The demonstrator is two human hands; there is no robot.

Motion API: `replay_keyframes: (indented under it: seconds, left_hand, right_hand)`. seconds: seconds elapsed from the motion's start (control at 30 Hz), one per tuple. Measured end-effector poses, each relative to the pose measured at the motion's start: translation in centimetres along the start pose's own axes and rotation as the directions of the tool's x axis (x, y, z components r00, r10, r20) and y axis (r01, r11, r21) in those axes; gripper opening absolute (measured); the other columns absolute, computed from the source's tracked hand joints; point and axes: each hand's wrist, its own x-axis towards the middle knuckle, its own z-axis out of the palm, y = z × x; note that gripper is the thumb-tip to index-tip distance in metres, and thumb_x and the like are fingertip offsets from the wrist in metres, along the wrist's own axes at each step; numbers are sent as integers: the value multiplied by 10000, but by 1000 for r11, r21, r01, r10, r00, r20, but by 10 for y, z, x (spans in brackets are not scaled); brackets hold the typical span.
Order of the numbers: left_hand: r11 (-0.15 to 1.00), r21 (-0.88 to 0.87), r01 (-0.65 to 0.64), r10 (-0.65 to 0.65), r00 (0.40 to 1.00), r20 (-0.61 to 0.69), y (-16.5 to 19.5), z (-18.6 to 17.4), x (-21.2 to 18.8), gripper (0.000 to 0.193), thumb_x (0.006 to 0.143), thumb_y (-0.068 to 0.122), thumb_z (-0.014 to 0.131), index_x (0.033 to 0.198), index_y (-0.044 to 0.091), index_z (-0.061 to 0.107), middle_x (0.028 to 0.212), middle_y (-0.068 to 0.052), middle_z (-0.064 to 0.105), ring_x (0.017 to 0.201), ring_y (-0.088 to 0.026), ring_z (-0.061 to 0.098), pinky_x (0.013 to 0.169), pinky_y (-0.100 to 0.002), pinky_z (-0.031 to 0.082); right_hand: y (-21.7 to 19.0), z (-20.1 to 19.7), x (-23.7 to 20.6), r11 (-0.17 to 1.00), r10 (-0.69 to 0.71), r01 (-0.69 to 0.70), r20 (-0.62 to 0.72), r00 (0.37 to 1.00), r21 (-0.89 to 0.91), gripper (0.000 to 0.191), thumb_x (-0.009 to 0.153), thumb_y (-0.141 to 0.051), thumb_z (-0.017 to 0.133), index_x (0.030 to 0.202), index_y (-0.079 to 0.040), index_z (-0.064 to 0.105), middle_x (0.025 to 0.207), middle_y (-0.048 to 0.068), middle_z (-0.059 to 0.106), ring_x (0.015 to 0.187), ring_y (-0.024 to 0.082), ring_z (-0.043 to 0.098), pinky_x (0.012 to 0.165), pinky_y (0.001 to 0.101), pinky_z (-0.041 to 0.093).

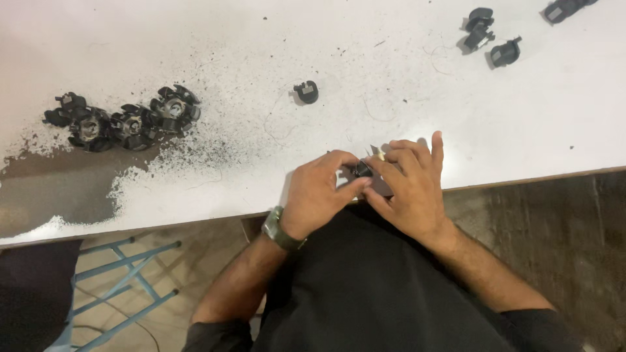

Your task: The person sits at a white worktable and assembles small black plastic housings one at a time, using a small hand tool to press and seat a small insert into each housing. Finished assemblies are set aside on the table, and the person picks up the next unassembled housing.

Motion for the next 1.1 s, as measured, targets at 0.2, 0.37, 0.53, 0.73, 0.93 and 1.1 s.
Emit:
replay_keyframes:
  seconds: [0.2,0.37,0.53,0.73,0.93,1.1]
  left_hand:
    - [885,201,-420,466,808,-360,-10,-4,-25,469,870,195,784,1289,76,611,1277,-124,622,1113,-295,639,903,-433,541]
    - [750,368,-550,627,769,-127,-14,-8,-20,527,824,91,726,1344,94,641,1394,-162,574,1321,-304,520,1009,-446,490]
    - [788,267,-554,598,793,-120,-15,-2,-11,343,898,97,742,1235,73,681,1319,-83,613,1349,-283,542,1052,-443,482]
    - [798,219,-561,599,775,-201,-22,4,-16,248,895,69,756,1134,66,689,1281,-64,625,1322,-279,575,1074,-438,483]
    - [795,303,-525,594,774,-217,-24,10,-24,302,819,75,766,1105,61,671,1329,-117,590,1348,-316,541,1087,-496,468]
    - [741,419,-524,652,711,-263,-26,20,-24,338,879,163,815,1176,77,680,1401,-139,566,1359,-321,512,1116,-517,448]
  right_hand:
    - [0,1,-1,999,-13,12,18,1000,40,410,781,-224,861,1154,-100,744,1112,85,602,1265,317,527,1249,667,129]
    - [2,0,-1,999,-8,6,39,999,49,377,793,-225,867,1121,-90,742,1109,78,604,1264,299,534,1255,678,129]
    - [4,-1,-3,996,-7,7,-4,1000,94,353,784,-210,878,1100,-115,755,1079,57,612,1245,288,550,1260,663,149]
    - [7,3,-6,997,-11,14,-47,999,71,329,790,-192,885,1072,-112,736,1070,58,610,1242,285,567,1285,647,165]
    - [10,4,-13,998,-21,25,-71,997,58,361,786,-196,895,1095,-92,741,1074,73,601,1230,305,561,1270,639,155]
    - [14,5,-26,980,-120,149,-202,972,133,254,872,-13,820,1083,-114,720,1054,69,597,1226,295,608,1330,615,168]
